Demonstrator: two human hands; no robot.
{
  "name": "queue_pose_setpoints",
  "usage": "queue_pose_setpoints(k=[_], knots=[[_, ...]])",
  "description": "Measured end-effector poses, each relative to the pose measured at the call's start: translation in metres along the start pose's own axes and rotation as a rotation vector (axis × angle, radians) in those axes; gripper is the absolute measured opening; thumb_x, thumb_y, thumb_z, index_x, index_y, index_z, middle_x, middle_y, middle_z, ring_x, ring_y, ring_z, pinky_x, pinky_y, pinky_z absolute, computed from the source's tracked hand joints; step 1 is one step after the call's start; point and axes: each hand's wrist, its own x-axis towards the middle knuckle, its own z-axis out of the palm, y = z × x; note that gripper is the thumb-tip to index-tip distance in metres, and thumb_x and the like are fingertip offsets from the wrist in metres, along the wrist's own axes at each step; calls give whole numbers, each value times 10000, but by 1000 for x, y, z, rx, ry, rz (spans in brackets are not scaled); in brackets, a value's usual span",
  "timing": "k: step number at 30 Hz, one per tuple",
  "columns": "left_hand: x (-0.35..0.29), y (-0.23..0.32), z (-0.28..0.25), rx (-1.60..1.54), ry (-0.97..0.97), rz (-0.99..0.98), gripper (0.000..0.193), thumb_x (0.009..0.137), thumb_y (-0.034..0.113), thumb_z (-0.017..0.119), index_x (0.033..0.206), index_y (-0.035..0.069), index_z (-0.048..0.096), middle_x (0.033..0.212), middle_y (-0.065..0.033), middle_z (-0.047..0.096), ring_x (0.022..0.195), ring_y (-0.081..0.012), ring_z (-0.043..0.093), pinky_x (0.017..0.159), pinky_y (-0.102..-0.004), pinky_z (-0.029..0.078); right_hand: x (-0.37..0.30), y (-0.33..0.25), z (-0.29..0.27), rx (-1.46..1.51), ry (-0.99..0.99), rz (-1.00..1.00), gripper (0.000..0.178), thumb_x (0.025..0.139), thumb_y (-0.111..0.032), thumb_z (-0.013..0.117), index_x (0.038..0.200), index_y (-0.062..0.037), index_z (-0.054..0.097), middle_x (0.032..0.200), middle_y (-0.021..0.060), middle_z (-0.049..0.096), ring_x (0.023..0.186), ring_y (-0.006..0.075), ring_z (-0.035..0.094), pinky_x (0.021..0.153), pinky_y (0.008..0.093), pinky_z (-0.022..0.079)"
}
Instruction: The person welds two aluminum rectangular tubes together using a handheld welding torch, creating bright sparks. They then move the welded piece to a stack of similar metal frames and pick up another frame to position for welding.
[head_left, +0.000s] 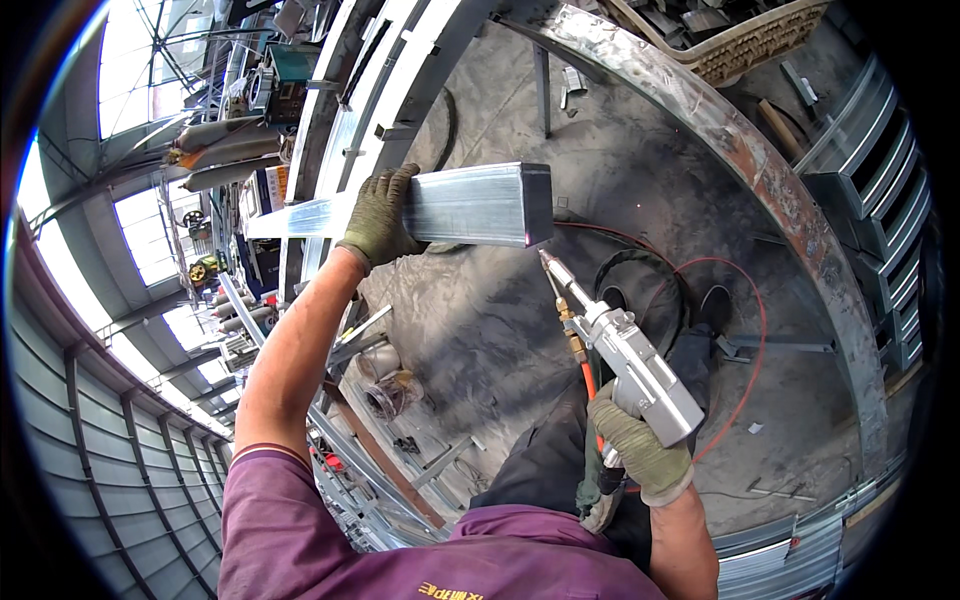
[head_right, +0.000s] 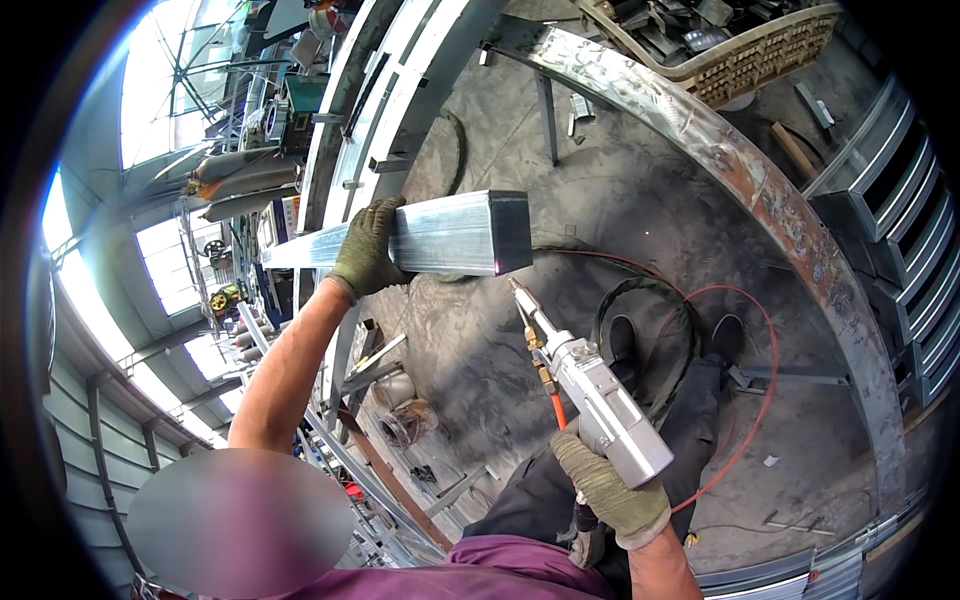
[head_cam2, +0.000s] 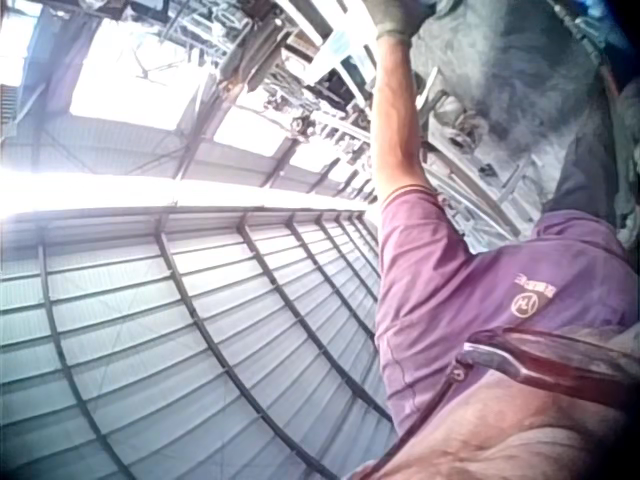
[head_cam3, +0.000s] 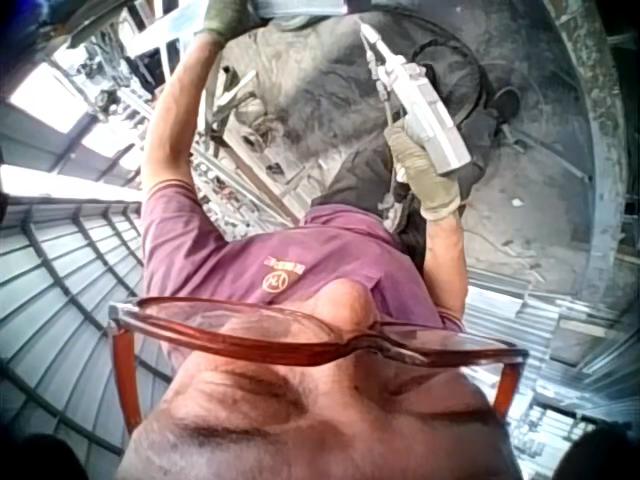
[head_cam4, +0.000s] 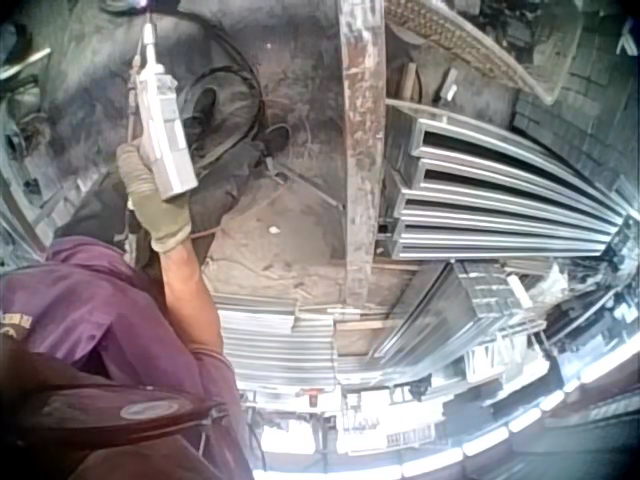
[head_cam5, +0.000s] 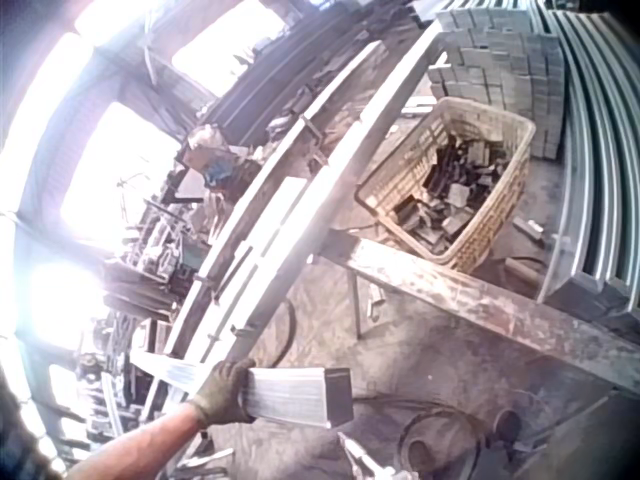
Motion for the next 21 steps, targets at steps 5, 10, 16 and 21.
queue_pose_setpoints(k=[5,10,16,21], knots=[[0,0,0,7,6,-2,1203,540,282,1007,1573,66,429,1458,-223,568,1374,-437,543,1222,-504,426,5,-8,7,21,9,21,44,981,-43,764,1021,-41,746,814,-10,675,693,91,637,627,273,508],[0,-1,-1,5,-11,-9,1212,538,281,1005,1580,72,423,1469,-224,561,1382,-438,538,1225,-509,422,7,-10,13,38,10,4,40,982,-45,762,1018,-43,744,838,-7,681,717,94,643,650,275,514],[-2,1,-2,17,9,1,1224,533,269,1005,1589,82,416,1468,-222,559,1378,-437,539,1218,-509,429,11,-10,13,20,8,-11,48,987,-52,768,1029,-49,746,844,-14,682,725,92,643,657,277,516],[0,0,0,39,-10,-5,1240,527,267,1009,1593,76,405,1475,-218,553,1385,-434,536,1222,-509,425,12,-6,13,38,0,-23,71,985,-50,778,1050,-56,750,848,-19,684,732,92,648,661,277,519]])
